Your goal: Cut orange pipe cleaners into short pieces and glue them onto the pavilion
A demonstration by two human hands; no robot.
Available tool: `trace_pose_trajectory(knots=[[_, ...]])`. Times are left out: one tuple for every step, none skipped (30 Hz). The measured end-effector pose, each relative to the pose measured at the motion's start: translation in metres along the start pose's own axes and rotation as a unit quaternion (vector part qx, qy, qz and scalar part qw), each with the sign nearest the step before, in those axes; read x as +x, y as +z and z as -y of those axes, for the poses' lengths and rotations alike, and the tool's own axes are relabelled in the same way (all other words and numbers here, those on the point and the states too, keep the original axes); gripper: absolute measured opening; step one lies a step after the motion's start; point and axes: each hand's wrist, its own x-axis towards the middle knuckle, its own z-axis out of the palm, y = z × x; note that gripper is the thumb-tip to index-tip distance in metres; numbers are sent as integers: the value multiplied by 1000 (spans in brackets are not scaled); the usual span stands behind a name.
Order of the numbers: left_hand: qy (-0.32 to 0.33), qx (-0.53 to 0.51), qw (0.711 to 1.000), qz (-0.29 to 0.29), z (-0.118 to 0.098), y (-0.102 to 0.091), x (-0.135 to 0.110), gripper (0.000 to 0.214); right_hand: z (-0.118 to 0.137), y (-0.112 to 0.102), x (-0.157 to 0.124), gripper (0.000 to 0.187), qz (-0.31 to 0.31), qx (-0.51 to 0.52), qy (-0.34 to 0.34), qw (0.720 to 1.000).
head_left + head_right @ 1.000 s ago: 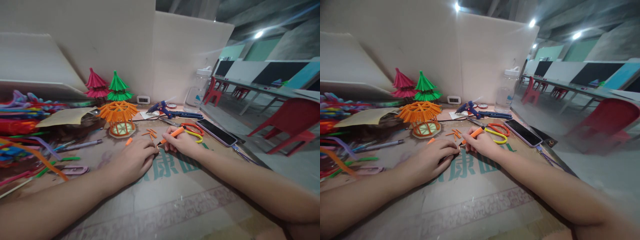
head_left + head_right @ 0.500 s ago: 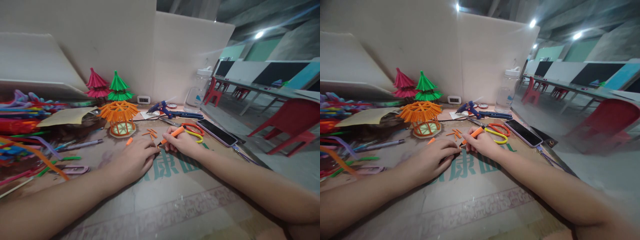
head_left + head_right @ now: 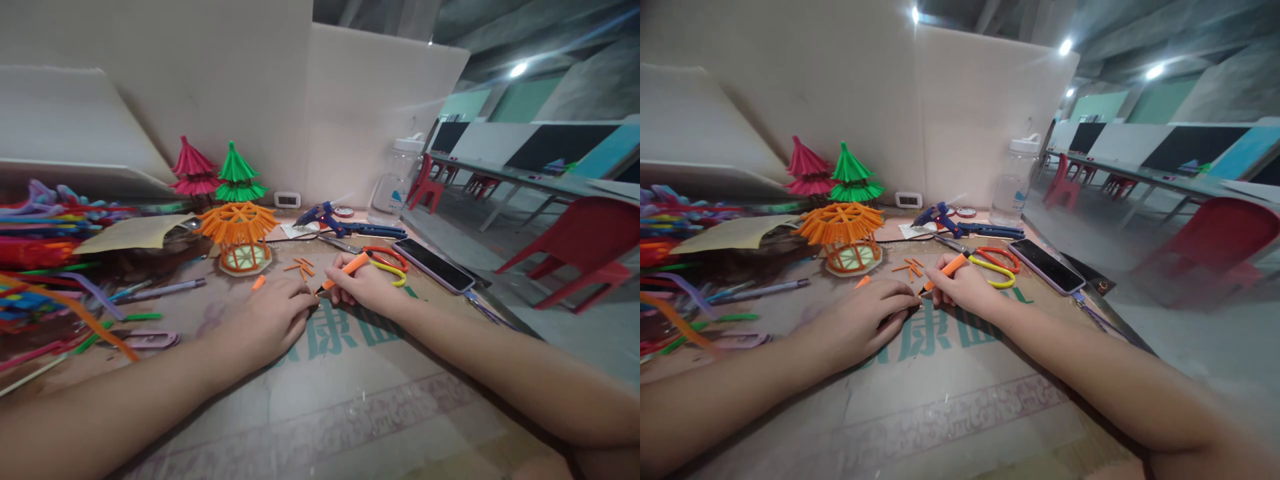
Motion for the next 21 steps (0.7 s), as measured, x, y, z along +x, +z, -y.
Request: trace_pose_trajectory(knots=[[2,7,1000,-4,0,0,0,30,0,0,0,27,0,1,0,1000],[7,14,1000,-9,0,1,0,31,0,0,0,27,1,2,0,1000],[13,20,1000,-14,0,1,-1,31,0,0,0,27,1,2,1,1000],[21,25,999,-18,0,1,-1,31,1,0,-1,27,1,1,2,1000],[28,27,999,-20,0,1,-1,32,1,0,-1,27,1,0,3,1000],[34,28,999,-23,0,1,0,32,1,1,-1,28,0,0,3,1000],[40,26,999,-25,0,1,0,31,2,1,-1,28,-1,-1,5,1000],[44,24,998,-28,0,1,0,31,2,1,-1,28,-2,-1,6,1000],[47,21,998,-30,0,1,0,30,2,1,-1,28,-5,-1,8,1000],[49,18,998,-31,0,1,0,30,3,1,-1,27,-6,-2,11,1000],[48,16,998,-32,0,1,0,30,3,1,-1,27,-8,-2,12,1000],[46,14,998,-32,0,1,0,30,3,1,-1,27,-8,-3,13,1000],[43,13,998,-32,0,1,0,29,3,1,-1,27,-7,-2,11,1000],[41,11,999,-30,0,2,0,29,3,1,-1,28,-6,0,9,1000],[39,9,999,-28,0,2,0,30,2,1,-1,28,-4,1,7,1000],[37,7,999,-26,0,2,0,30,2,1,-1,29,-3,2,6,1000],[36,4,999,-23,0,2,0,30,2,1,-1,29,-2,1,7,1000],[34,2,999,-20,0,2,0,31,2,1,-1,28,-3,0,8,1000],[33,0,999,-18,0,2,0,31,2,1,-1,28,-4,-2,9,1000],[32,-2,999,-17,0,2,0,31,2,1,-1,28,-5,-3,9,1000],[32,-4,999,-17,0,1,0,32,3,1,-1,27,-7,-4,9,1000]])
